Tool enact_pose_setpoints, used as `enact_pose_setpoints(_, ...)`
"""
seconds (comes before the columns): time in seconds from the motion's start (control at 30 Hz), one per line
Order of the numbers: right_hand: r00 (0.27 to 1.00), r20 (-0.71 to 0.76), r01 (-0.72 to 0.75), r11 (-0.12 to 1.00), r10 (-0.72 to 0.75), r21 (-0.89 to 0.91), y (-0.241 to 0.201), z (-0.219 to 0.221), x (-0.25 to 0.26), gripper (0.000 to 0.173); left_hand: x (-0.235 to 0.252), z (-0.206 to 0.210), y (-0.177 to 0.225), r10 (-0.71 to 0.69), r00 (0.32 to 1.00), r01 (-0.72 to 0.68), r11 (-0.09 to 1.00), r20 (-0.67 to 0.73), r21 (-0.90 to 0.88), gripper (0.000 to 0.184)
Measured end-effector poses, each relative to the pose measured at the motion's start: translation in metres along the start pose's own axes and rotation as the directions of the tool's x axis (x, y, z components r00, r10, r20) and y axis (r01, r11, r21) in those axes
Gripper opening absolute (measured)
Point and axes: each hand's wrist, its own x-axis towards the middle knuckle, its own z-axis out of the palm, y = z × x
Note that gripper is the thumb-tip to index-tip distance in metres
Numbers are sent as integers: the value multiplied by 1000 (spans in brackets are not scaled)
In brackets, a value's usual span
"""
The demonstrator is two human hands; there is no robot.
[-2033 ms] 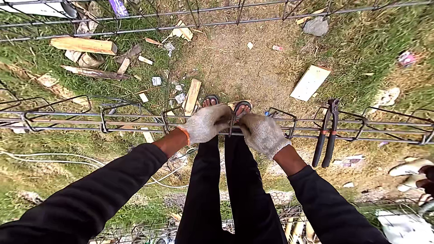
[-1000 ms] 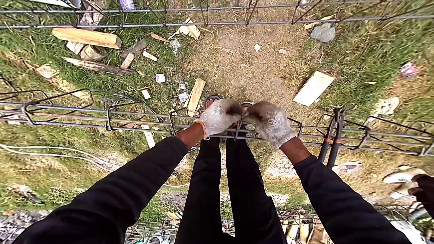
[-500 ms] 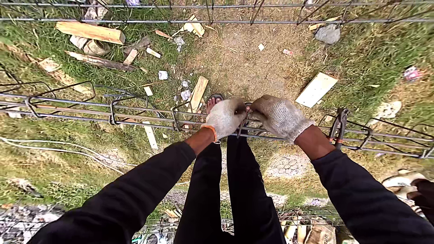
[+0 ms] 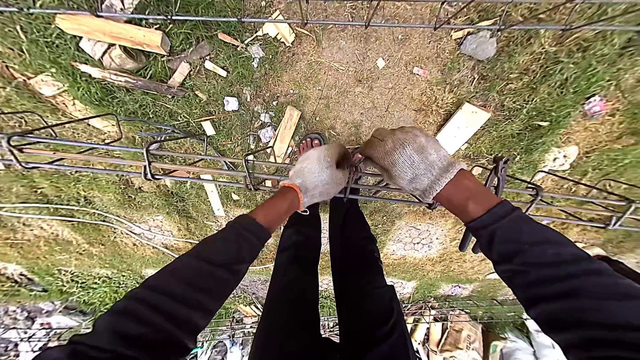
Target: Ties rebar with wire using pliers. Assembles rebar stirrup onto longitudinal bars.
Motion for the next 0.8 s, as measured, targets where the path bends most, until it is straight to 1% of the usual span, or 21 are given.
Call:
enact_pose_setpoints(0.03,1000,-3,2,1000,-2,-4,0,-1,1,14,1,-9,4,-16,999,16,1000,49,3,19)
enact_pose_setpoints(0.07,1000,-2,0,1000,0,-5,-1,-1,1,14,2,-19,9,-36,997,37,999,65,-3,20)
enact_pose_setpoints(0.1,1000,5,-7,1000,7,-4,-2,-1,1,15,3,-27,13,-54,998,55,998,41,-36,20)
enact_pose_setpoints(0.17,1000,4,-12,1000,12,5,-2,2,1,16,6,-40,18,-69,996,59,986,-61,-155,21)
enact_pose_setpoints(0.2,1000,-7,-11,1000,11,10,-1,4,0,16,8,-44,20,-83,991,64,982,-107,-176,20)
enact_pose_setpoints(0.23,1000,-18,-13,1000,13,17,0,6,-1,16,6,-45,21,-91,986,71,987,-139,-145,20)
enact_pose_setpoints(0.3,999,-31,-22,1000,23,16,1,9,-2,15,-7,-36,22,-127,980,125,992,-152,-28,23)
enact_pose_setpoints(0.33,999,-34,-27,1000,27,11,1,10,-2,16,-15,-25,21,-155,979,156,988,-134,-4,24)
enact_pose_setpoints(0.4,998,-54,-24,1000,24,8,0,11,-2,16,-31,3,21,-208,970,203,978,-125,-47,23)
enact_pose_setpoints(0.47,998,-68,-11,1000,13,18,-3,8,-2,15,-41,31,27,-242,951,221,968,-193,-121,24)
enact_pose_setpoints(0.5,998,-66,-4,1000,5,15,-5,5,0,15,-42,43,32,-252,934,225,965,-254,-133,25)
enact_pose_setpoints(0.57,1000,-29,-3,1000,3,-3,-14,-5,3,12,-34,58,41,-294,886,274,956,-359,-107,31)
enact_pose_setpoints(0.63,999,44,6,1000,-6,-3,-24,-13,7,5,-27,65,47,-292,845,300,952,-448,-54,30)
enact_pose_setpoints(0.73,994,81,72,997,-74,28,-27,-12,16,5,-17,64,55,-307,805,361,933,-507,8,28)
enact_pose_setpoints(0.77,995,65,66,993,-72,93,-23,-12,16,7,-14,64,55,-304,807,358,934,-506,9,26)
enact_pose_setpoints(0.8,999,24,36,981,-41,191,-16,-13,15,13,-12,62,55,-297,819,336,942,-491,-10,22)
